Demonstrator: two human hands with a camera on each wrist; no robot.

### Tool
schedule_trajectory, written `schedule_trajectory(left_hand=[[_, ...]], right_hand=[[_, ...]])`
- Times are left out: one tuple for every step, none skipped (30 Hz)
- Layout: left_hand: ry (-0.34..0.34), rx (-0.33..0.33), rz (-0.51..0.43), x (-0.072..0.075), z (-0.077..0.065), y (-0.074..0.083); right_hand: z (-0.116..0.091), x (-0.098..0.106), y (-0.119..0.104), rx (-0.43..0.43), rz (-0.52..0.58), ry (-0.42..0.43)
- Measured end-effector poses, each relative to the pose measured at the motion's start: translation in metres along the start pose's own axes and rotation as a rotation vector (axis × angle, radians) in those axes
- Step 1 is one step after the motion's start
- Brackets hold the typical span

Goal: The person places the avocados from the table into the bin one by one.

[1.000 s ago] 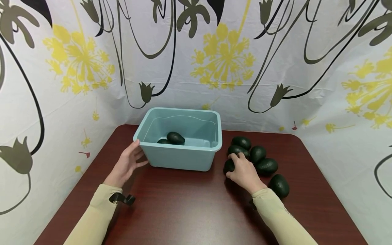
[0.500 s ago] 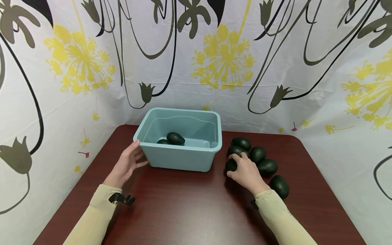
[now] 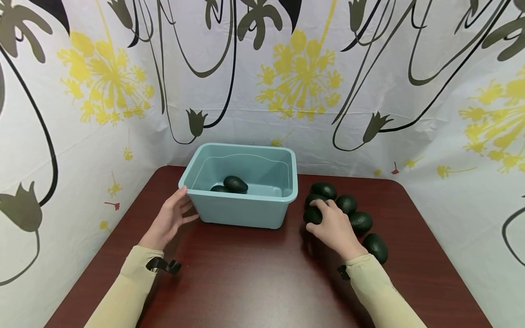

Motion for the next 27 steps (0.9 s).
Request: schedule_trajectory(left_hand=[[0.001, 0.0, 0.0, 0.0, 0.0, 0.0], [0.003, 0.0, 0.0, 0.0, 0.0, 0.0], [0.003, 0.001, 0.001, 0.0, 0.0, 0.0], [0.004, 0.0, 0.0, 0.0, 0.0, 0.0], [0.005, 0.001, 0.0, 0.0, 0.001, 0.001], [0.004, 0.0, 0.002, 0.0, 0.001, 0.001], [0.004, 0.0, 0.002, 0.0, 0.001, 0.001], [0.004, 0.0, 0.003, 0.001, 0.001, 0.001], [0.004, 0.0, 0.004, 0.001, 0.001, 0.001], [0.004, -0.001, 0.004, 0.001, 0.001, 0.001], [0.003, 0.0, 0.004, 0.001, 0.001, 0.0], [0.003, 0.0, 0.004, 0.001, 0.001, 0.0], [0.003, 0.0, 0.003, 0.001, 0.001, 0.0], [0.005, 0.001, 0.001, 0.001, 0.001, -0.001], [0.006, 0.004, 0.0, 0.001, 0.002, -0.001], [0.008, 0.004, -0.001, 0.001, 0.002, -0.001], [0.009, 0.007, -0.004, 0.001, 0.002, -0.001], [0.008, 0.006, -0.003, 0.001, 0.002, -0.002], [0.008, 0.007, -0.006, 0.001, 0.002, -0.002], [0.011, 0.009, -0.008, 0.002, 0.002, -0.002], [0.013, 0.011, -0.009, 0.002, 0.003, -0.002], [0.013, 0.011, -0.011, 0.002, 0.003, -0.002], [0.012, 0.013, -0.013, 0.002, 0.003, -0.002], [0.011, 0.012, -0.011, 0.002, 0.003, -0.002], [0.014, 0.013, -0.013, 0.002, 0.003, -0.002], [0.011, 0.012, -0.011, 0.002, 0.003, -0.002], [0.01, 0.01, -0.011, 0.002, 0.003, -0.002]], right_hand=[[0.0, 0.002, -0.001, 0.0, 0.002, 0.001], [-0.001, 0.004, -0.002, -0.002, 0.005, 0.002], [-0.001, 0.005, -0.003, -0.003, 0.008, 0.001], [-0.001, 0.007, -0.003, -0.004, 0.01, 0.002], [-0.002, 0.008, -0.004, -0.005, 0.014, 0.002], [-0.002, 0.01, -0.005, -0.007, 0.017, 0.004], [-0.002, 0.011, -0.006, -0.007, 0.02, 0.006], [-0.002, 0.013, -0.007, -0.007, 0.022, 0.01], [-0.002, 0.014, -0.008, -0.007, 0.024, 0.015], [-0.003, 0.016, -0.01, -0.005, 0.026, 0.02], [-0.003, 0.018, -0.011, -0.003, 0.027, 0.025], [-0.003, 0.02, -0.012, -0.002, 0.027, 0.03], [-0.003, 0.021, -0.013, 0.0, 0.027, 0.035], [-0.003, 0.023, -0.014, 0.003, 0.027, 0.041], [-0.004, 0.025, -0.015, 0.007, 0.027, 0.047], [-0.004, 0.027, -0.016, 0.009, 0.029, 0.053], [-0.004, 0.029, -0.017, 0.01, 0.03, 0.06], [-0.004, 0.031, -0.018, 0.012, 0.031, 0.067], [-0.004, 0.032, -0.018, 0.012, 0.035, 0.077], [-0.005, 0.034, -0.019, 0.015, 0.037, 0.085], [-0.005, 0.036, -0.019, 0.014, 0.042, 0.093], [-0.005, 0.037, -0.019, 0.014, 0.047, 0.098], [-0.005, 0.038, -0.019, 0.014, 0.05, 0.106], [-0.005, 0.039, -0.019, 0.018, 0.053, 0.112], [-0.006, 0.04, -0.02, 0.021, 0.057, 0.118], [-0.006, 0.041, -0.02, 0.027, 0.058, 0.122], [-0.006, 0.042, -0.021, 0.031, 0.061, 0.127]])
Point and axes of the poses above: each hand's wrist, its own z-axis towards the middle knuckle, its own x-axis out of the back of the hand, y = z × x, the point moved 3 cm from there along z, towards the middle knuckle, and after that the axes turned 3 degrees about -y, right-handed, at the moved point
